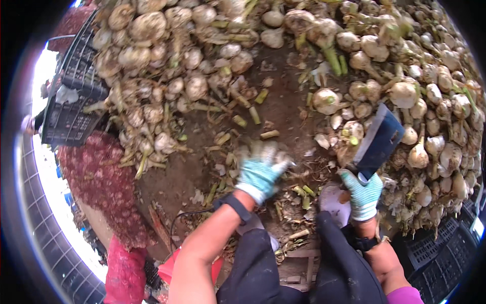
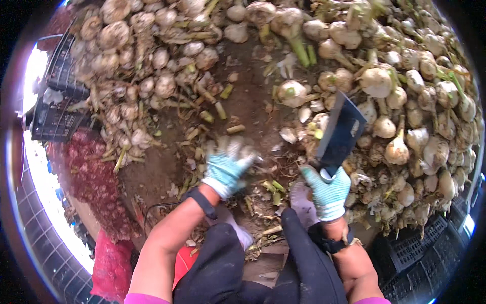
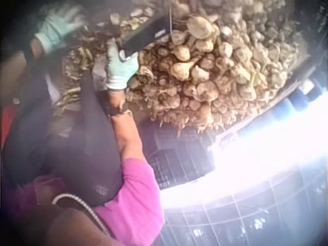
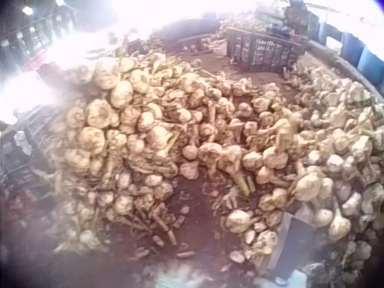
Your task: Trimming the roots and stalks of garlic bulbs using a cleaver in a large warehouse setting.
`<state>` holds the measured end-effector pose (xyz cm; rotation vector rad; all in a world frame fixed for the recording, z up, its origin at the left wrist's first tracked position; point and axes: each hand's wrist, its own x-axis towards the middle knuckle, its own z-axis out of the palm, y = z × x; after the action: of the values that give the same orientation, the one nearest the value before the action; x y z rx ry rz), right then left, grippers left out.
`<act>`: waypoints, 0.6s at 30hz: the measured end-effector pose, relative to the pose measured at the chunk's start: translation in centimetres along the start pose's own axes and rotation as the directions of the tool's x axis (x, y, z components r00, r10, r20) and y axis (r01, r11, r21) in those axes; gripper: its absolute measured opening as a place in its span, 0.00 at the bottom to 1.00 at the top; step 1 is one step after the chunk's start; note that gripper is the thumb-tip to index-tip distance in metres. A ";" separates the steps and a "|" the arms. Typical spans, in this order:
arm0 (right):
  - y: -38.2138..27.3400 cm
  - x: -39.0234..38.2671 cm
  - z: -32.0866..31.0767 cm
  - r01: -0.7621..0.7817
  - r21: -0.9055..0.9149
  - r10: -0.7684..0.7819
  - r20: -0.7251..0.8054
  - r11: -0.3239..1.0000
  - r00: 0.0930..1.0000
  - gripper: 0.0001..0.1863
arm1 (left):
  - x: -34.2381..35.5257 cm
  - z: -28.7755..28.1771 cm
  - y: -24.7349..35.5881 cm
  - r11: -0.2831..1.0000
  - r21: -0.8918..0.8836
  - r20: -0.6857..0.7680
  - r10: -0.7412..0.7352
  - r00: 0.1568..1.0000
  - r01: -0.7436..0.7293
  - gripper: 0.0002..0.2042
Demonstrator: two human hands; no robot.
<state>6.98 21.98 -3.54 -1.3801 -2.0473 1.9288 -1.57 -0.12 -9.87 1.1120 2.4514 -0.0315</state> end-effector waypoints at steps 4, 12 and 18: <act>0.8 -0.6 -0.2 -0.047 -0.031 0.048 0.030 0.998 0.998 0.08 | -5.6 -1.0 -4.9 0.909 0.052 0.178 -0.415 0.892 0.412 0.39; 0.8 -1.4 1.3 -0.040 -0.137 0.057 0.119 0.990 0.991 0.08 | -25.3 7.7 -0.9 0.742 0.151 0.524 -0.621 0.583 0.654 0.40; 2.4 -1.5 2.1 0.024 -0.192 0.022 0.232 0.981 0.973 0.09 | -20.0 -1.9 -9.6 0.734 -0.161 0.719 -0.371 0.588 0.659 0.46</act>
<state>8.08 19.09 -5.19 -1.2332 -2.3981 2.0247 2.34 -20.38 -1.64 0.0790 1.9049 -0.0633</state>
